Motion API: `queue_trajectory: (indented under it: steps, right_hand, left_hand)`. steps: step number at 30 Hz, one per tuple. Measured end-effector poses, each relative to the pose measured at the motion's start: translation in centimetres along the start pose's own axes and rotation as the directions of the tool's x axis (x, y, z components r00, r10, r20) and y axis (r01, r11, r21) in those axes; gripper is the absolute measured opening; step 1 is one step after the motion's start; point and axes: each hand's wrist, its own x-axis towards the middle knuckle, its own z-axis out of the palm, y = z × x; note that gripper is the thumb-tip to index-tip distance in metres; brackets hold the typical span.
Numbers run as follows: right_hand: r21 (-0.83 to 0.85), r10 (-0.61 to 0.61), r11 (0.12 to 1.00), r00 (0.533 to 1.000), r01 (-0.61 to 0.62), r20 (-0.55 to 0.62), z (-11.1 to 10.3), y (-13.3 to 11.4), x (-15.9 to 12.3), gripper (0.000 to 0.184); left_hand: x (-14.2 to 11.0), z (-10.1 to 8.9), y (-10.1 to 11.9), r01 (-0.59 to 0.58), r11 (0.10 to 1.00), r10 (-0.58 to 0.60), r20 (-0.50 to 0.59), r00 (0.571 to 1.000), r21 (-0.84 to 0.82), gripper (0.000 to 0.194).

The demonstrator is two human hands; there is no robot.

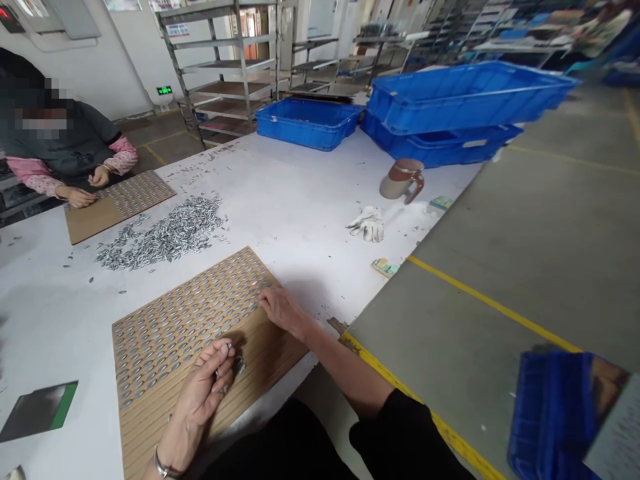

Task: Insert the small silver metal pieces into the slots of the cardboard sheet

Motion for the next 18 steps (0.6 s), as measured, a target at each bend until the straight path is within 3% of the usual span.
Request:
queue_trajectory:
  steps: [8,12,14,16,18]
  right_hand:
    - [-0.034,0.039,0.999,0.999,-0.039,-0.015,0.2,-0.2,-0.2,0.014]
    - [-0.058,0.122,0.99,0.991,-0.125,-0.059,-0.2,-1.2,-0.3,0.015]
    - [0.031,0.134,0.991,0.987,-0.132,-0.094,-0.5,-2.3,-1.1,0.022]
    - [0.215,0.059,0.976,0.996,-0.044,-0.061,-0.6,-3.8,-2.5,0.016]
    - [0.463,-0.061,0.886,0.998,0.042,0.026,-0.5,-5.4,-4.4,0.015]
  left_hand:
    - [-0.1,-0.2,-0.1,0.016,1.0,-0.016,-0.007,1.0,0.019,0.031]
    - [-0.6,0.4,0.2,-0.011,0.999,0.01,0.004,1.0,0.035,0.029]
    - [-0.8,0.8,0.3,-0.016,0.999,0.016,0.012,1.0,0.038,0.028]
    - [-1.0,1.2,0.1,-0.012,0.999,0.011,0.028,1.0,0.035,0.028]
    - [-1.1,1.6,-0.2,0.005,1.0,-0.007,0.058,0.998,0.031,0.029]
